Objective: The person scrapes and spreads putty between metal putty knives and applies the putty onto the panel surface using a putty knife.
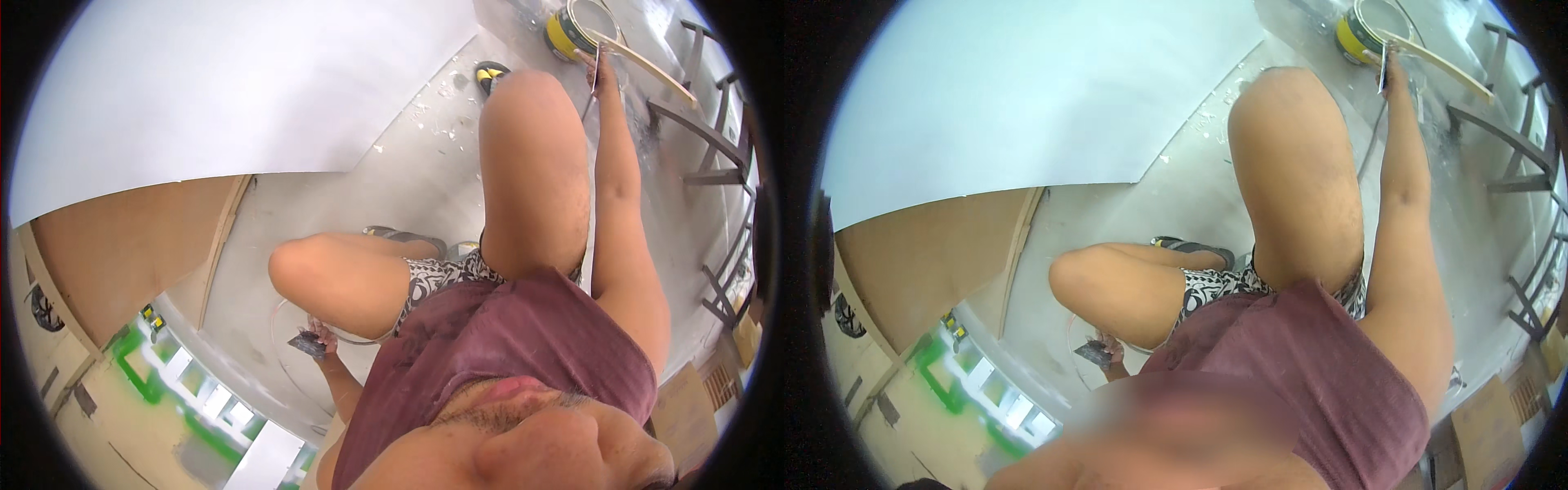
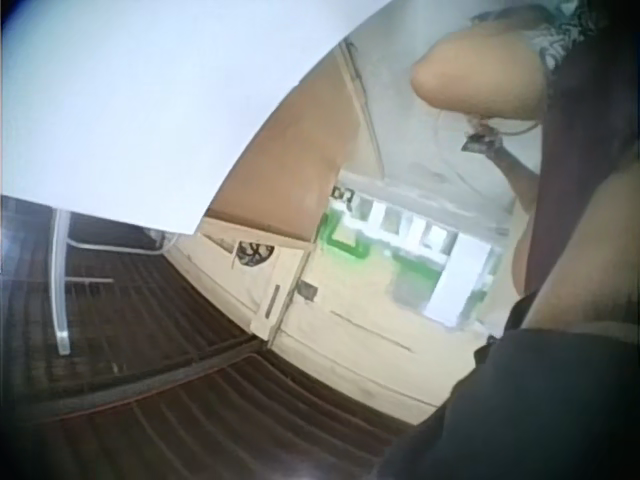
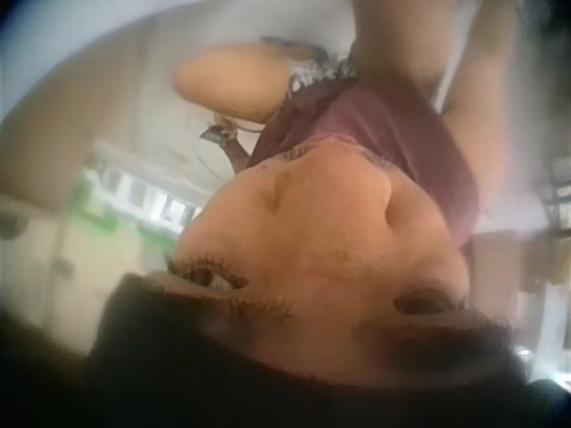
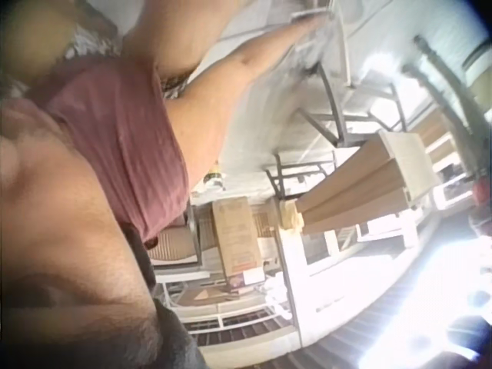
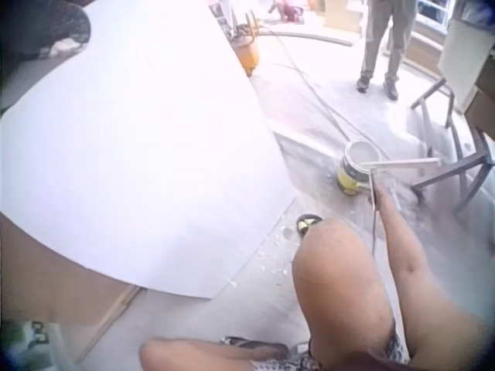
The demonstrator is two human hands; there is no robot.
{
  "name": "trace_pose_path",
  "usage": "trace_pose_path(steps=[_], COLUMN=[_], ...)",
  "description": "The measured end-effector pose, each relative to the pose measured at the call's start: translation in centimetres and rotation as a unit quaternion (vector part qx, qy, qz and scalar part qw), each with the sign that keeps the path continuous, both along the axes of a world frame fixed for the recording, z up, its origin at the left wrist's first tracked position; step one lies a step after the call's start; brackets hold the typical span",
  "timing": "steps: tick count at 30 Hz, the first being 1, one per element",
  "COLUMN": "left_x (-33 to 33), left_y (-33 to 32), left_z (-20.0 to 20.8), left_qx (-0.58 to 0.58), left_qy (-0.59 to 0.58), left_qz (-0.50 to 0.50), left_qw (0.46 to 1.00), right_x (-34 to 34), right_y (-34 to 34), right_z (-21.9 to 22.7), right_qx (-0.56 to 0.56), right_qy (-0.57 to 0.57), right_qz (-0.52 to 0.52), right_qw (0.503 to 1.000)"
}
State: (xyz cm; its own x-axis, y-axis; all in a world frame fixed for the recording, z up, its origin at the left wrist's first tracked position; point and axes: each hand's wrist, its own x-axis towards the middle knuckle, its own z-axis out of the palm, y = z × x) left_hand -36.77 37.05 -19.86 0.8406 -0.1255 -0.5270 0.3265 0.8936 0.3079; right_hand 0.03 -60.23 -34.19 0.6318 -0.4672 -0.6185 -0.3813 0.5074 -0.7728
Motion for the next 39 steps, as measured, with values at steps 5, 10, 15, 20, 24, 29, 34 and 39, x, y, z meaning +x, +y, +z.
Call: trace_pose_path(steps=[5,10,15,20,24,29,34,39], left_x=[3.2,5.7,6.5,5.7,5.1,5.9,8.2,12.0], left_y=[-0.9,-1.7,-1.6,-1.3,-1.5,-2.4,-4.7,-7.6], left_z=[3.7,5.6,5.7,5.9,6.3,7.0,9.0,11.5], left_qx=[0.034,0.057,0.066,0.063,0.061,0.072,0.092,0.047], left_qy=[0.005,0.009,-0.053,-0.067,-0.11,-0.069,-0.075,-0.103], left_qz=[0.067,0.065,0.019,0.098,0.108,0.198,0.275,0.299], left_qw=[0.997,0.996,0.996,0.991,0.986,0.975,0.954,0.948], right_x=[4.6,6.9,4.5,0.2,-5.0,-12.3,-16.9,-18.7], right_y=[1.1,1.0,0.8,2.3,1.3,0.6,4.7,5.5], right_z=[0.8,-0.1,-0.4,-0.2,-1.3,-3.1,-1.8,1.9], right_qx=[0.044,0.005,-0.032,-0.009,-0.031,-0.137,-0.221,-0.259], right_qy=[-0.06,-0.066,-0.035,-0.092,-0.054,0.118,0.106,0.184], right_qz=[-0.015,-0.192,-0.182,-0.076,-0.05,0.106,0.156,0.114], right_qw=[0.997,0.979,0.982,0.993,0.997,0.978,0.957,0.941])
